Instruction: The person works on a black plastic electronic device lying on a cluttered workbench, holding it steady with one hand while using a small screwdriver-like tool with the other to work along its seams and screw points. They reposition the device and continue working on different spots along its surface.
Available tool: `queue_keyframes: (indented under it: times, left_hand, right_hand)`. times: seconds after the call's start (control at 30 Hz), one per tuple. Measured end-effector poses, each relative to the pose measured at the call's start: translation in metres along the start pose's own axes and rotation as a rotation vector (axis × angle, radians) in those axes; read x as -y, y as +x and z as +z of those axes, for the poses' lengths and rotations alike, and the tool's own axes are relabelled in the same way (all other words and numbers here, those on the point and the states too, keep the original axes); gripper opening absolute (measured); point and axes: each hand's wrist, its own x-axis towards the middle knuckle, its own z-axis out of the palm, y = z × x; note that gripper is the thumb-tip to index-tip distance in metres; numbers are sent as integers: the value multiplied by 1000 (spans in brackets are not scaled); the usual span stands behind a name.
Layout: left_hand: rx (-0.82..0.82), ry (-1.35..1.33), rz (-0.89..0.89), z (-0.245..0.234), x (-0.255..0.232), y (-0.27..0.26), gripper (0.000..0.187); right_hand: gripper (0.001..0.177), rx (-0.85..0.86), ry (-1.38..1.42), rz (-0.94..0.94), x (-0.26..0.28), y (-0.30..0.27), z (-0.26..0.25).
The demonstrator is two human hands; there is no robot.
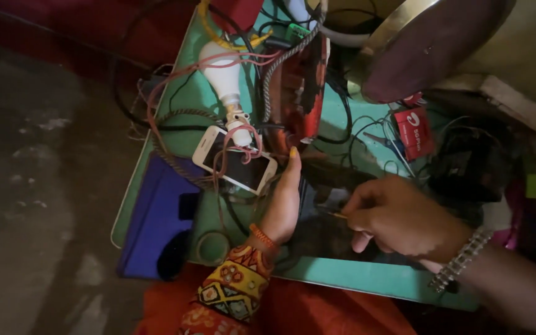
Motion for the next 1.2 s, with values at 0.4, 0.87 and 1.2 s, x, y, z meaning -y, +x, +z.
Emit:
queue_keyframes:
  times: [0.4, 0.87, 1.2]
  left_hand:
    - [-69, 77, 26, -17, 27, 11, 74]
    - [69, 36, 148, -17, 24, 4, 68]
    - [22, 83, 89, -3, 3, -3, 74]
  right_hand:
    - [17, -86, 167, 148, -11, 18, 4]
    - [17, -151, -77, -33, -8, 5, 13]
    - [23, -130, -424, -260, -6, 0, 10]
